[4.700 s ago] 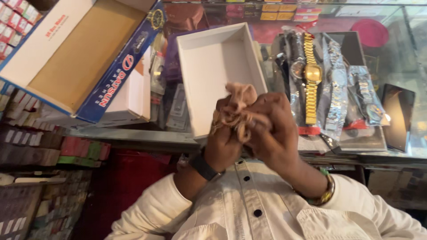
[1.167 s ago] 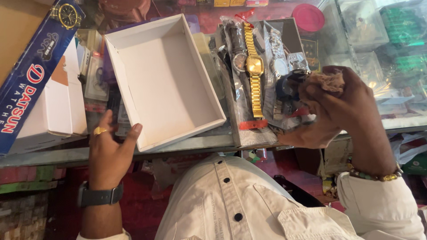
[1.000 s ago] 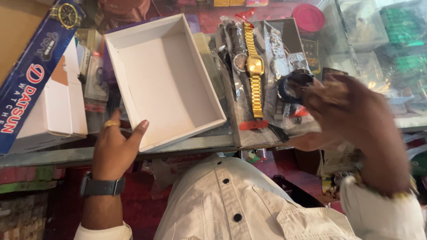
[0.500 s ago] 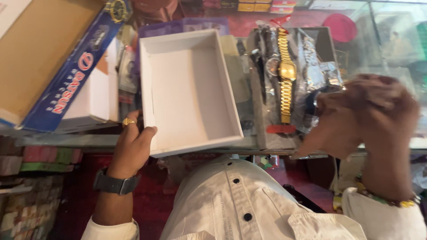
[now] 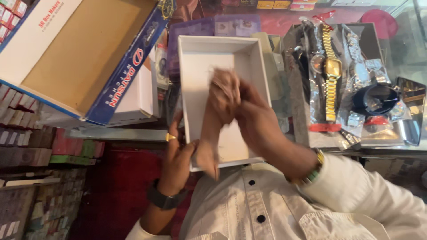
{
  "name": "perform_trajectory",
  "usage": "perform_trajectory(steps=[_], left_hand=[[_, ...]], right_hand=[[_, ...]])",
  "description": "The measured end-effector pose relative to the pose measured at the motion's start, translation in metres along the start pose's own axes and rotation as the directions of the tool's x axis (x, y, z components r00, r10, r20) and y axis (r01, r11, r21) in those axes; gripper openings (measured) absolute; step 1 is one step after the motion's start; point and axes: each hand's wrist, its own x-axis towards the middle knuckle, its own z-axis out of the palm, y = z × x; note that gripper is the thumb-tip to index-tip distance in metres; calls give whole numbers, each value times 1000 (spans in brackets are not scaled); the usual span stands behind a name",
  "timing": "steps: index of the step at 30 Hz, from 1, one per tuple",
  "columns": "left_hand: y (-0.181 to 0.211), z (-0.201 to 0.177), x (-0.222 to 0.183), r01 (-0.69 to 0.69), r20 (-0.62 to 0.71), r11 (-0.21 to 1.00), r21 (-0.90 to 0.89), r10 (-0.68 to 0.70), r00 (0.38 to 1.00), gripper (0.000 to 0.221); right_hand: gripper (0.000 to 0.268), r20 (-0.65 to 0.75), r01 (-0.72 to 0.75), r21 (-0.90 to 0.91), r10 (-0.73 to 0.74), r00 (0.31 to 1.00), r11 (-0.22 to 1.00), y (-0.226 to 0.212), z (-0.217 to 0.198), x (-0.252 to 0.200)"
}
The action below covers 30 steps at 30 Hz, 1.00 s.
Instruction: The person wipes various wristwatches and watch parts with a cloth, handling them one at a time and placing them into a white box or back onto the display counter.
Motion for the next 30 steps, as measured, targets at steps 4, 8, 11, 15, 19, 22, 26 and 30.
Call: perform_trajectory(steps=[4, 8, 11, 15, 19, 22, 26, 30], left_hand=[[7, 1, -15, -156, 68, 974, 162, 146, 987, 78], [11, -4, -14, -362, 137, 836, 412, 337, 932, 74], [10, -16, -7, -299, 13, 923, 242, 305, 952, 72], [-1, -17, -7, -138, 4, 990, -1, 138, 990, 74], [-6, -7, -17, -267, 71, 930, 254, 257, 964, 66], [-2, -11, -17, -254, 137, 930, 265, 224, 965, 69], [0, -12, -19, -395, 178, 860, 325, 354, 918, 68], [-3, -14, -26, -394, 128, 880, 266, 373, 919, 67]], right_hand=[[61, 46, 410, -452, -438, 898, 792, 23, 7, 75], [43, 366, 475, -878, -561, 742, 56, 37, 27, 66], [14, 634, 667, -741, -247, 733, 79, 37, 36, 18], [9, 678, 624, -735, 315, 665, 266, 5, 31, -18], [21, 283, 540, -827, 715, 640, -157, -30, 29, -1], [42, 840, 816, -469, 115, 530, -339, -46, 26, 37], [38, 857, 762, -399, 88, 508, -511, -72, 12, 82], [25, 747, 459, -471, -64, 662, -753, -74, -12, 77]])
